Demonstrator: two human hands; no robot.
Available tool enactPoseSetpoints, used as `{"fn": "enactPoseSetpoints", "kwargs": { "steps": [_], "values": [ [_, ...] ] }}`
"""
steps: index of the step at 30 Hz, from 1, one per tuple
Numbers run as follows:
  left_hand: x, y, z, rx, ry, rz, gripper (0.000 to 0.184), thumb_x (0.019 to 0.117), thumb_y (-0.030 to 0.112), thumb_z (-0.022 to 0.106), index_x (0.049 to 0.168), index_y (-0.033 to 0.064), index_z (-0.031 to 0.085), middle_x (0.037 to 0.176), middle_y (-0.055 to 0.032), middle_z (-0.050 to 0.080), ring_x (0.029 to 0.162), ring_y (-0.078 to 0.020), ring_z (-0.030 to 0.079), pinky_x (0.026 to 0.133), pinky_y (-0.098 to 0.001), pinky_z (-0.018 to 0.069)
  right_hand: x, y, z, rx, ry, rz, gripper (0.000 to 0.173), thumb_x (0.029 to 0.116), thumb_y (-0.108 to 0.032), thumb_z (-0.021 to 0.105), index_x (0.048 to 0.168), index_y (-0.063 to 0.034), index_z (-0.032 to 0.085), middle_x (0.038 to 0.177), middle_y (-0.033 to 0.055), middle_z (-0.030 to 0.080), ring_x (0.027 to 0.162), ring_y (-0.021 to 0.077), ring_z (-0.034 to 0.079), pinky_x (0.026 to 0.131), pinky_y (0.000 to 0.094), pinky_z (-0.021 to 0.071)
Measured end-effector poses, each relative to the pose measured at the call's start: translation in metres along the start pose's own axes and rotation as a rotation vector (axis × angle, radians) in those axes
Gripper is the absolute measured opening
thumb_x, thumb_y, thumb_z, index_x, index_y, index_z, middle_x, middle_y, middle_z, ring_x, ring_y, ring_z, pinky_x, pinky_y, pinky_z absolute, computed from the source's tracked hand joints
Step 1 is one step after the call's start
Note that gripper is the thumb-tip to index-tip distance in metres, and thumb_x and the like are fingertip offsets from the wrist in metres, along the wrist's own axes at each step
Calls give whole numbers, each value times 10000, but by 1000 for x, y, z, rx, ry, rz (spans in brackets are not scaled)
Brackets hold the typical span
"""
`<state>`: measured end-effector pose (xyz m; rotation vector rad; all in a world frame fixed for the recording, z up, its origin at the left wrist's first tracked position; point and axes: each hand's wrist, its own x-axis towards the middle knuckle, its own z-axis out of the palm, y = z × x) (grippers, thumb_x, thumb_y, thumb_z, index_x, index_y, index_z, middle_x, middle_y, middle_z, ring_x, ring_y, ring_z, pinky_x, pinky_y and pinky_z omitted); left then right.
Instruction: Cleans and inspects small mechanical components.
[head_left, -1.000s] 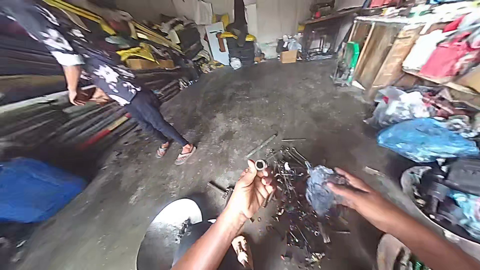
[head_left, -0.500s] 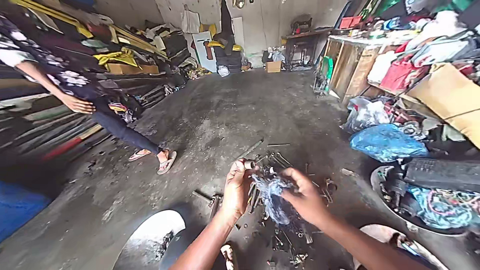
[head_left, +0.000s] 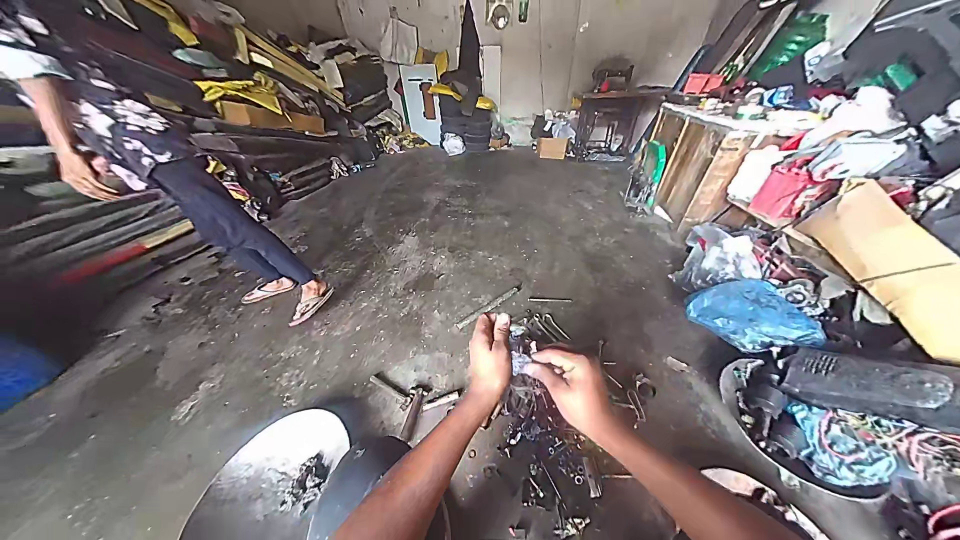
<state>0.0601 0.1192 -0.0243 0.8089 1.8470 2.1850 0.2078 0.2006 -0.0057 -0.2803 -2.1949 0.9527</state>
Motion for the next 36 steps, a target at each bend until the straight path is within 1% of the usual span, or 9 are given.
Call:
{"fn": "enactPoseSetpoints", "kwargs": {
  "steps": [8, 12, 14, 16, 19, 26, 28, 32, 36],
  "values": [
    [31, -11, -54, 102, 43, 82, 244, 1063, 238, 516, 1089, 10, 601, 885, -48, 689, 835, -122, 676, 805, -331, 576, -6, -34, -48, 266, 9, -59, 119, 920, -186, 732, 852, -88, 742, 868, 7, 720, 756, 82, 662, 668, 246, 567],
    [-2, 1, -48, -7, -108, -39, 260, 1089, 233, 469, 1190, 3, 539, 1100, -121, 744, 913, -259, 758, 736, -425, 661, 0, -22, -80, 730, 42, 192, 219, 1007, -125, 511, 1080, 35, 641, 1261, 190, 683, 1173, 281, 650, 1002, 432, 534],
    [-10, 6, -53, 78, -187, 54, 247, 1061, 199, 541, 1208, 2, 518, 1134, -114, 744, 948, -264, 764, 806, -445, 666, 5, -22, -89, 861, 170, 333, 207, 1042, -143, 462, 1072, 15, 593, 993, 177, 750, 955, 297, 742, 923, 481, 600],
    [-18, 17, -55, 206, -264, 227, 275, 1011, 211, 656, 1184, 24, 552, 1047, -60, 759, 867, -209, 771, 774, -415, 679, 8, -24, -93, 814, 219, 453, 156, 1055, -191, 518, 979, -65, 567, 678, 46, 587, 578, 191, 631, 653, 430, 633],
    [-31, 30, -50, 344, -323, 444, 347, 928, 306, 778, 1119, 52, 640, 982, -6, 748, 819, -86, 731, 753, -299, 644, -1, -22, -92, 661, 47, 446, 123, 987, -229, 640, 976, -107, 626, 641, -25, 495, 463, 73, 438, 441, 242, 433],
    [-39, 37, -46, 485, -374, 526, 344, 915, 353, 781, 1089, 68, 697, 952, -2, 740, 823, -37, 705, 773, -241, 617, -13, -28, -75, 455, -228, 148, 338, 996, -67, 582, 1330, -34, 616, 1004, 76, 712, 725, 125, 635, 595, 254, 528],
    [-43, 38, -44, 515, -396, 538, 329, 917, 356, 773, 1074, 73, 717, 952, -8, 741, 826, -36, 697, 779, -226, 602, -14, -31, -67, 433, -222, 161, 300, 983, -76, 634, 1269, -41, 555, 973, 78, 732, 689, 126, 657, 569, 252, 538],
    [-53, 38, -38, 542, -442, 555, 314, 925, 357, 760, 1091, 92, 733, 1011, -21, 750, 905, -51, 706, 846, -231, 594, -14, -25, -53, 314, -112, 89, 114, 920, -52, 729, 1027, -40, 765, 978, 49, 757, 760, 119, 710, 688, 279, 626],
    [-61, 40, -37, 578, -471, 536, 286, 945, 330, 731, 1110, 97, 733, 1062, -33, 752, 978, -77, 715, 903, -250, 587, -16, -25, -39, 346, -56, 62, 227, 857, -25, 799, 1080, -4, 762, 994, 78, 766, 800, 144, 732, 719, 305, 646]
  ]
}}
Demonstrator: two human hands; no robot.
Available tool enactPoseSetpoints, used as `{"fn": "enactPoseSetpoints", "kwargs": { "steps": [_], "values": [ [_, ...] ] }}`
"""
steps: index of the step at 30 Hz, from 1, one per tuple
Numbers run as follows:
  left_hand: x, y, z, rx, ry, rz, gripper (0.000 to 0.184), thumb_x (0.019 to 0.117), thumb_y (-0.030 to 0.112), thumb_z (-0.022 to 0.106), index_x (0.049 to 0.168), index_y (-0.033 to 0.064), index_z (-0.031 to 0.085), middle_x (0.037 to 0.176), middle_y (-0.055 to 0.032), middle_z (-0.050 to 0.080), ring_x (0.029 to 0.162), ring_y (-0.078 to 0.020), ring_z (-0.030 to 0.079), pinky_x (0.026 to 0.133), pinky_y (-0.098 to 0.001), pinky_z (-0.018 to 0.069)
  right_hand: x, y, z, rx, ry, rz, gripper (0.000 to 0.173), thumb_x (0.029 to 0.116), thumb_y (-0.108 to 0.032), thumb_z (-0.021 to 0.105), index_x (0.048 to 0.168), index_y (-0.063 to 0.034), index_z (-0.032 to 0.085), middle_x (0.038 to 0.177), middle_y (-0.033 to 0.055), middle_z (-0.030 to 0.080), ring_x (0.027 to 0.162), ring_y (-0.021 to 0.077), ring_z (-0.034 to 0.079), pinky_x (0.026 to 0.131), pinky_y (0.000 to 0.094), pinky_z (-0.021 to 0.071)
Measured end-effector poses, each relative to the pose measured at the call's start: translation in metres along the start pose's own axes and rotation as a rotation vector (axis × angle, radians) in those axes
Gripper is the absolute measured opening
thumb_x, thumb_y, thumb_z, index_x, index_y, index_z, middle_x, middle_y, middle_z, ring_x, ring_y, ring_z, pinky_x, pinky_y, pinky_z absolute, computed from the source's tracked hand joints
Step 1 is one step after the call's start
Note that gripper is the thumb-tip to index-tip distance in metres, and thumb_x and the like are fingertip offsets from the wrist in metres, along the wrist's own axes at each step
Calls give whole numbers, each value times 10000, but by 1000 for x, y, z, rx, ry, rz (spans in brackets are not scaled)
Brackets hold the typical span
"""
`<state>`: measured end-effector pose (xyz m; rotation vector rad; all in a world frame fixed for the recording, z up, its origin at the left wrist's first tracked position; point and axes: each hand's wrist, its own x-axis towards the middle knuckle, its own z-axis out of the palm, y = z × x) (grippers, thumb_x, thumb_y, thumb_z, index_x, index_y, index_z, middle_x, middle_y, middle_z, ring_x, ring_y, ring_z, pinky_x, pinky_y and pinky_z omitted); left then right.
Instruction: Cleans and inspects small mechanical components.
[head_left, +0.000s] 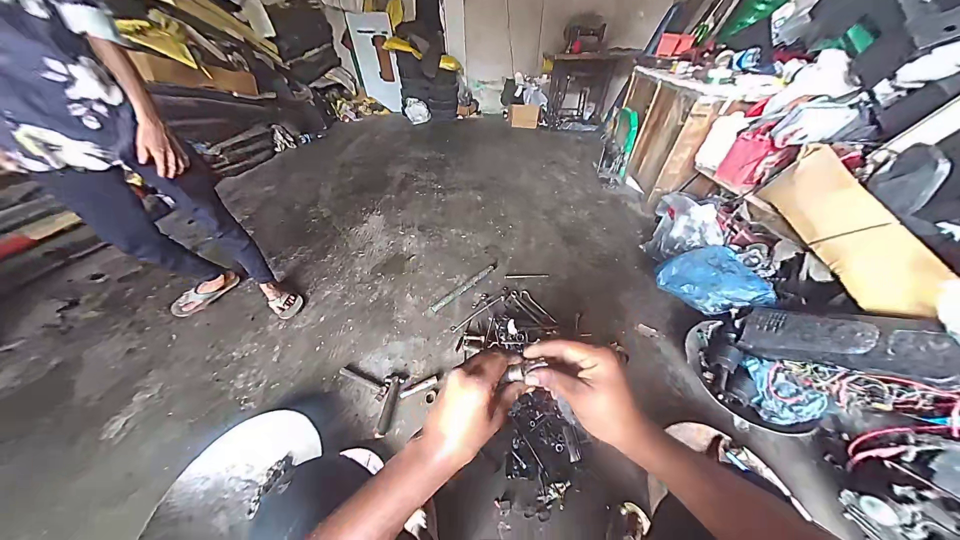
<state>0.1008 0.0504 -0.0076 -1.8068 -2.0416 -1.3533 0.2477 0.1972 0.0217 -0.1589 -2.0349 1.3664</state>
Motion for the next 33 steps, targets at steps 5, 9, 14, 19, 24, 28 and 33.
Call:
{"fn": "enactPoseSetpoints", "kwargs": {
  "steps": [5, 9, 14, 19, 24, 28, 33],
  "values": [
    [0, -4, -4, 11, -20, -15, 246, 947, 282, 720, 1106, 95, 740, 1050, -37, 757, 971, -85, 719, 901, -248, 584, -3, 10, 9, -72, 28, -53, 126, 868, -66, 801, 980, -15, 778, 927, 58, 769, 772, 114, 728, 710, 283, 641],
    [1, -12, -8, 0, -20, -31, 281, 956, 336, 716, 1090, 90, 743, 1017, -28, 760, 934, -66, 716, 877, -239, 584, -11, 5, 15, -199, -50, -89, 194, 988, -81, 634, 1113, -40, 777, 1121, 80, 732, 1022, 142, 701, 898, 303, 613],
    [-9, -2, -1, 31, -76, 12, 281, 959, 344, 713, 1117, 114, 750, 1066, -21, 763, 1000, -90, 721, 920, -261, 583, -4, -1, 10, 7, 21, 20, 216, 887, 40, 716, 1103, 45, 717, 994, 103, 754, 839, 165, 734, 748, 314, 646],
    [-2, 0, -4, -53, -36, -79, 260, 935, 337, 735, 1067, 113, 754, 953, 12, 758, 847, -24, 704, 790, -211, 590, -7, 2, 18, -79, 69, -114, 294, 888, 36, 725, 1179, 69, 690, 1062, 105, 759, 945, 166, 745, 862, 330, 644],
    [-2, -8, -9, -127, -53, -150, 260, 899, 317, 778, 1050, 107, 758, 916, 37, 753, 789, 7, 686, 744, -192, 584, -18, 5, 14, -338, -29, -203, 292, 997, -67, 635, 1272, 21, 681, 1164, 68, 758, 1061, 126, 733, 970, 314, 614],
    [-11, -5, 1, -67, -129, -47, 258, 937, 312, 734, 1081, 99, 759, 973, -4, 765, 875, -34, 709, 827, -215, 587, -12, 2, 1, -76, -69, 49, 208, 877, 4, 755, 1084, 23, 735, 1007, 66, 775, 917, 120, 749, 847, 285, 641],
    [-8, 1, 7, -44, -117, -20, 269, 940, 318, 723, 1088, 96, 758, 974, -4, 764, 875, -35, 707, 823, -217, 586, -8, 3, 0, 75, 27, 224, 316, 785, 36, 821, 1083, 14, 717, 913, 90, 746, 820, 157, 727, 748, 301, 638]
  ]
}}
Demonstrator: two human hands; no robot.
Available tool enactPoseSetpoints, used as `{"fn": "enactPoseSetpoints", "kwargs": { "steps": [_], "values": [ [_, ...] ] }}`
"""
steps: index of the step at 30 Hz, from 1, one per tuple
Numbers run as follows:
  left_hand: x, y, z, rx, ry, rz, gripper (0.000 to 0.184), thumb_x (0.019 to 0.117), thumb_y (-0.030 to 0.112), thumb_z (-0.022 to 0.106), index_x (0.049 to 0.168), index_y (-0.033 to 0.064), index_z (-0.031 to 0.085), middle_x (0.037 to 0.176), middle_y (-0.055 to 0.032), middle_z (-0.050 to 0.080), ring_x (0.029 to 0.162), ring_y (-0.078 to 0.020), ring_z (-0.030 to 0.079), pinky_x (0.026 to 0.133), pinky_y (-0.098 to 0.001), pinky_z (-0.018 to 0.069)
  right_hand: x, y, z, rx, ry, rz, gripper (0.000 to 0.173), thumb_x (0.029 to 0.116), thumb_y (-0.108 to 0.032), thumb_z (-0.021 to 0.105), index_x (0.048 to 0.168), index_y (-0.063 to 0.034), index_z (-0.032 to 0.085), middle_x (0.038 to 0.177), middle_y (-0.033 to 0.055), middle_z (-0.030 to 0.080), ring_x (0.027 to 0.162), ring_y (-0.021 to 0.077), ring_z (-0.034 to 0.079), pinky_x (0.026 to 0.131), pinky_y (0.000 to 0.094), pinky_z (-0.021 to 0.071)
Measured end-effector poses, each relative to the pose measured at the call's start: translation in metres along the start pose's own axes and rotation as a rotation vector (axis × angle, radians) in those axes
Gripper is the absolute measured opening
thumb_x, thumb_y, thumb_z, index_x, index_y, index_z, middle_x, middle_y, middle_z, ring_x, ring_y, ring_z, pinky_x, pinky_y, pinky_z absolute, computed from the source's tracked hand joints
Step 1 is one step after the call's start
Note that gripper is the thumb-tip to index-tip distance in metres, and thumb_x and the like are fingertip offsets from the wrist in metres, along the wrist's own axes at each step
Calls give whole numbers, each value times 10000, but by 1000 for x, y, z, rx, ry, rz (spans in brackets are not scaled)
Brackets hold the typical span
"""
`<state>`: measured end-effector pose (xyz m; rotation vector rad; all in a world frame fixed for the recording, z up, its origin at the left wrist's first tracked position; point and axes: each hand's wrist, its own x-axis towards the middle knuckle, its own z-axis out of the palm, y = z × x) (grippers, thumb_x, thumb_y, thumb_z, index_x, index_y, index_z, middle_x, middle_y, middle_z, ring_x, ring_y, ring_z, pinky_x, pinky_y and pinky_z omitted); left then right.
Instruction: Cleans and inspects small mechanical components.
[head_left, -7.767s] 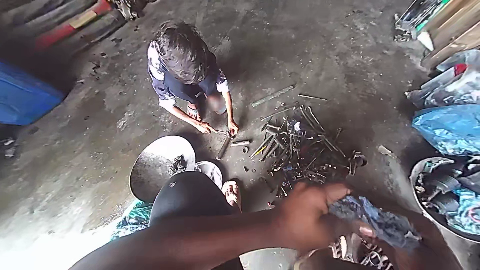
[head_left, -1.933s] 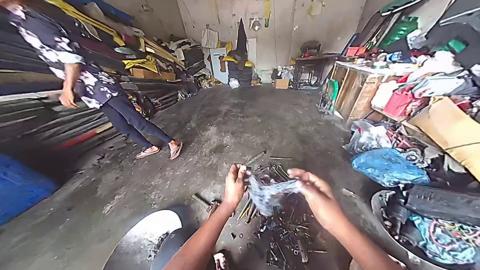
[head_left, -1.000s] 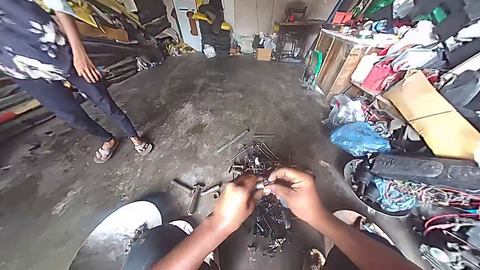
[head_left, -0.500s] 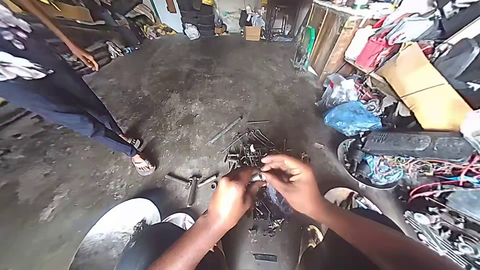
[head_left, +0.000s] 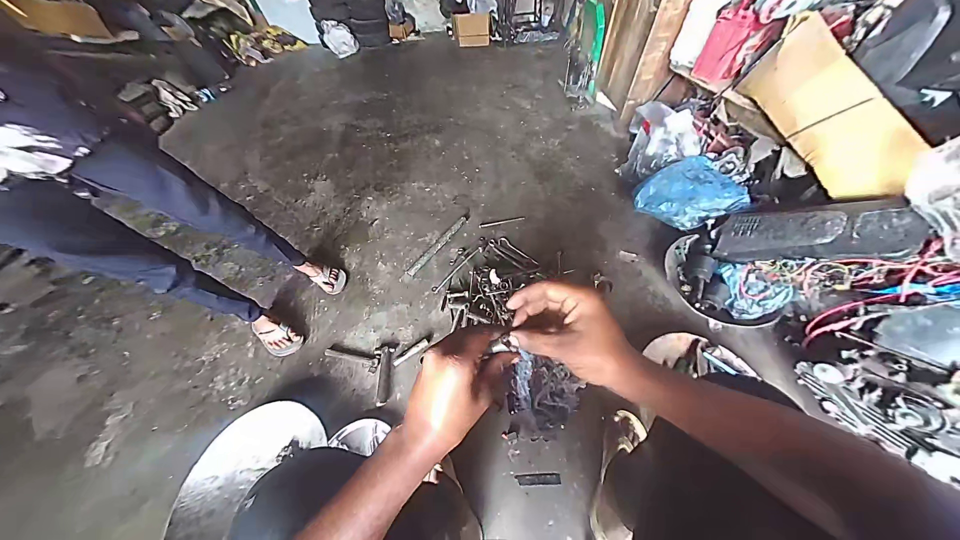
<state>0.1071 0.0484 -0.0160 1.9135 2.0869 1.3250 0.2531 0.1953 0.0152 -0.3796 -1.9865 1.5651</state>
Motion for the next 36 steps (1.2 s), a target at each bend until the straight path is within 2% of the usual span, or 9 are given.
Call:
{"fn": "enactPoseSetpoints", "kwargs": {
  "steps": [3, 6, 10, 15, 19, 25, 29, 33, 36],
  "values": [
    [2, -7, 0, -152, -44, -93, 289, 921, 346, 753, 1079, 104, 758, 949, 29, 741, 788, -5, 668, 728, -203, 581, -6, 6, 6, -97, -3, -106, 277, 872, -9, 765, 1142, 4, 707, 952, 54, 757, 851, 122, 732, 778, 281, 639],
    [1, -11, 0, -401, -159, -213, 293, 986, 364, 658, 1141, 136, 759, 993, 46, 742, 815, -53, 697, 728, -271, 615, -9, 14, 0, -184, 5, -177, 301, 887, -11, 739, 1184, 8, 696, 981, 33, 769, 890, 97, 736, 824, 281, 634],
    [-8, -9, 13, -644, -188, -416, 282, 1033, 308, 571, 1054, 91, 749, 821, -13, 708, 626, -136, 659, 542, -310, 580, -18, 21, 1, -265, -15, -200, 310, 891, -22, 740, 1198, 0, 699, 977, 16, 777, 900, 76, 737, 865, 282, 623],
    [-6, -8, 14, -880, -228, -664, 199, 958, 202, 613, 1026, 46, 716, 857, -50, 708, 646, -145, 670, 558, -301, 593, -26, 21, 1, -243, -130, -159, 314, 934, 4, 629, 1242, 41, 677, 1103, 74, 759, 1014, 91, 726, 920, 276, 609],
    [-5, -11, 17, -909, -214, -681, 150, 876, 141, 677, 985, 46, 719, 841, -50, 711, 696, -140, 682, 623, -297, 597, -26, 20, 2, -122, -115, -55, 322, 889, 22, 721, 1207, 49, 678, 1095, 95, 754, 1002, 116, 734, 916, 280, 619],
    [-6, -7, 18, -864, -233, -698, 166, 920, 111, 647, 1036, 28, 732, 887, -96, 734, 752, -188, 712, 708, -365, 633, -24, 20, -1, -118, -131, 38, 375, 812, 70, 797, 1163, -7, 692, 926, 53, 744, 802, 123, 720, 718, 300, 643],
    [-5, -11, 15, -858, -287, -644, 223, 1060, 175, 545, 1105, 39, 716, 899, -100, 705, 674, -164, 672, 613, -311, 611, -18, 26, -8, -85, -126, -23, 376, 830, 108, 762, 1186, 43, 660, 921, 85, 751, 804, 153, 735, 722, 312, 653],
    [-5, -8, 12, -767, -281, -562, 217, 1058, 156, 551, 1181, 84, 715, 894, -65, 691, 599, -115, 591, 491, -226, 504, -20, 26, -10, -88, -112, -50, 447, 846, 89, 766, 1267, 54, 620, 979, 97, 764, 866, 164, 754, 784, 322, 664],
    [-11, -4, 15, -704, -301, -476, 237, 1046, 166, 578, 1249, 118, 691, 942, -26, 694, 612, -95, 569, 484, -200, 460, -24, 28, -7, -152, -119, -53, 441, 867, 72, 751, 1286, 45, 618, 1002, 78, 766, 881, 140, 751, 795, 305, 659]
  ]
}}
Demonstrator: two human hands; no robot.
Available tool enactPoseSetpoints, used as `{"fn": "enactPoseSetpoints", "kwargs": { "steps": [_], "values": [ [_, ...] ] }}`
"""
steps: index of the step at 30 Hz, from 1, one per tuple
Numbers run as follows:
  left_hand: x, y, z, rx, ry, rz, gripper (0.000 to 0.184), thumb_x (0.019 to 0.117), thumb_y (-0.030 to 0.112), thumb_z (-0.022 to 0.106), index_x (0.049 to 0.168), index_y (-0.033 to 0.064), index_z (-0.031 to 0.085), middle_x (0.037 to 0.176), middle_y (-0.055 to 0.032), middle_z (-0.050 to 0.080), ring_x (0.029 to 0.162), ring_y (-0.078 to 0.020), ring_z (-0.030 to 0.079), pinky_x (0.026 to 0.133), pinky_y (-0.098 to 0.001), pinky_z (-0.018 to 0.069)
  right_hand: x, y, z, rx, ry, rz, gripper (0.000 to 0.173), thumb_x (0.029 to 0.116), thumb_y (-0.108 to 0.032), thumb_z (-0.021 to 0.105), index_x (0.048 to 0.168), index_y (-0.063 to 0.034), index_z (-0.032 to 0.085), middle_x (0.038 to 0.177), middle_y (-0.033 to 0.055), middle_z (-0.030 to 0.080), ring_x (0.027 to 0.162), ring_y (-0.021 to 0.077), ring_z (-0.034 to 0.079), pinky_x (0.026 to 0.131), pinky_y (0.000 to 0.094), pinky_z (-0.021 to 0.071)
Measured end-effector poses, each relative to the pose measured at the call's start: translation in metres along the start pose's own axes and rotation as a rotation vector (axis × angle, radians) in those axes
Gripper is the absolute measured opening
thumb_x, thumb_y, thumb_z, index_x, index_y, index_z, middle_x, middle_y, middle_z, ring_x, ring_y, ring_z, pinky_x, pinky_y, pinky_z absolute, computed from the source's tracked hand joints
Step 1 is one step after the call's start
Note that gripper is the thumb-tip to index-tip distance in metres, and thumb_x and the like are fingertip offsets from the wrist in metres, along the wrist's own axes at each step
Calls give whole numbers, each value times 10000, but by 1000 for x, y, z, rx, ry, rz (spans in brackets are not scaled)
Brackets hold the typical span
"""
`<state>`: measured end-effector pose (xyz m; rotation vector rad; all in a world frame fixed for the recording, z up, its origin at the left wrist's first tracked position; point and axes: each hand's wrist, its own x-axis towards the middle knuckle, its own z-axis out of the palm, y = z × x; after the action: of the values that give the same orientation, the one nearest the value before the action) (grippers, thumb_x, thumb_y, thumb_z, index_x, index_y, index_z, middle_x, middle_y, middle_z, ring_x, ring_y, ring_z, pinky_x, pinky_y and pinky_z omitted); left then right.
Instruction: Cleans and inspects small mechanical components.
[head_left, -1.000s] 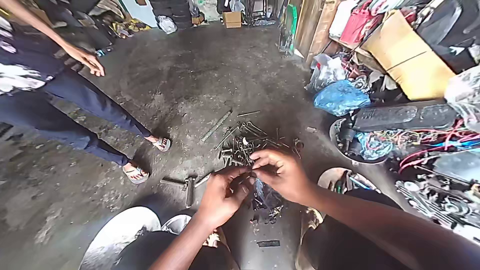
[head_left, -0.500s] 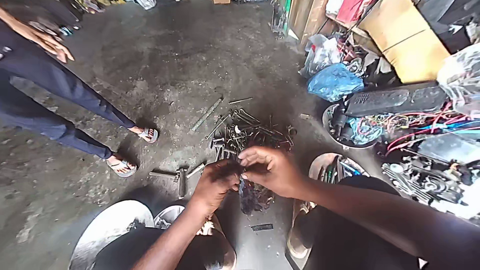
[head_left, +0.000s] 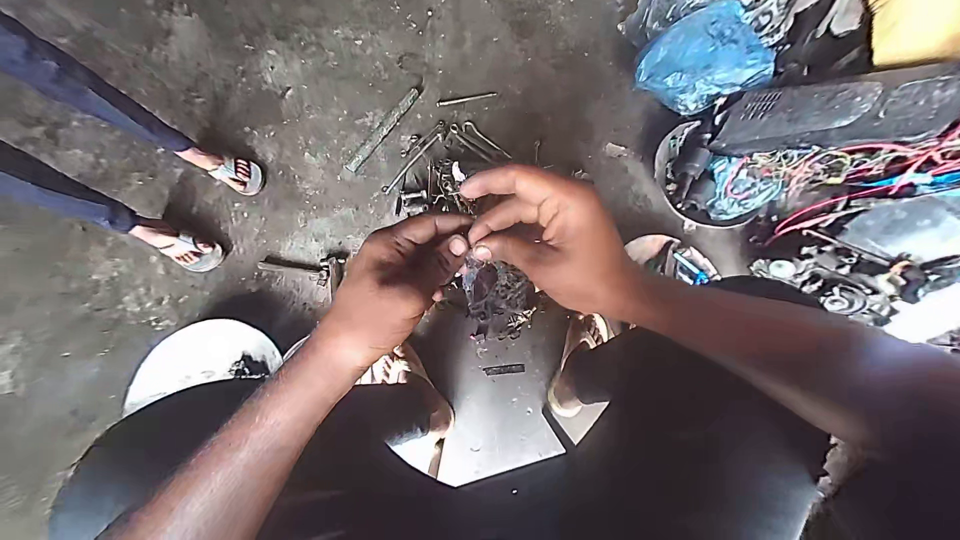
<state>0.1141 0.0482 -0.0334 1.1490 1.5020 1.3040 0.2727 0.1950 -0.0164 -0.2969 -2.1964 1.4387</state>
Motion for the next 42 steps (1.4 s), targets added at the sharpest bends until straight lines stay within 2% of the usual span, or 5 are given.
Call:
{"fn": "enactPoseSetpoints", "kwargs": {
  "steps": [11, 15, 20, 33, 42],
  "values": [
    [-8, 18, -52, 597, 185, 130, 241, 1070, 388, 496, 1093, 253, 694, 743, 93, 621, 587, -46, 567, 489, -289, 468, 18, 126, -9, -382, -323, 633, 280, 1002, -297, 671, 1086, -33, 711, 902, 111, 710, 759, 227, 684, 734, 463, 587],
    [-21, 20, -78, 601, 248, 91, 257, 1049, 428, 520, 1204, 263, 643, 792, 79, 646, 585, -81, 573, 483, -302, 469, -37, 258, 27, -780, -770, 890, 521, 1029, -451, 559, 1224, 23, 658, 1242, 275, 635, 1189, 435, 607, 992, 647, 471],
    [-30, 19, -94, 448, 242, 123, 143, 1015, 321, 597, 1106, 211, 599, 812, 53, 642, 605, -102, 597, 485, -272, 500, -115, 338, 90, -767, -522, 1147, 572, 1000, -433, 599, 1381, -6, 582, 1362, 251, 602, 1282, 405, 578, 1049, 602, 468],
    [-4, 21, -131, 596, 197, 131, 185, 893, 259, 796, 1060, 281, 718, 836, 112, 713, 667, -38, 650, 609, -310, 585, 27, 193, 12, -1070, -833, 890, 345, 943, -166, 647, 1233, 20, 643, 1255, 286, 629, 1178, 482, 608, 895, 703, 494],
    [1, 30, -127, 602, 322, 317, 223, 920, 293, 776, 1100, 167, 739, 1011, 70, 744, 920, -8, 687, 875, -272, 583, 47, 0, -68, -582, 35, -118, 319, 989, -422, 612, 1018, -176, 813, 901, -50, 771, 803, -14, 695, 756, 251, 591]
  ]
}}
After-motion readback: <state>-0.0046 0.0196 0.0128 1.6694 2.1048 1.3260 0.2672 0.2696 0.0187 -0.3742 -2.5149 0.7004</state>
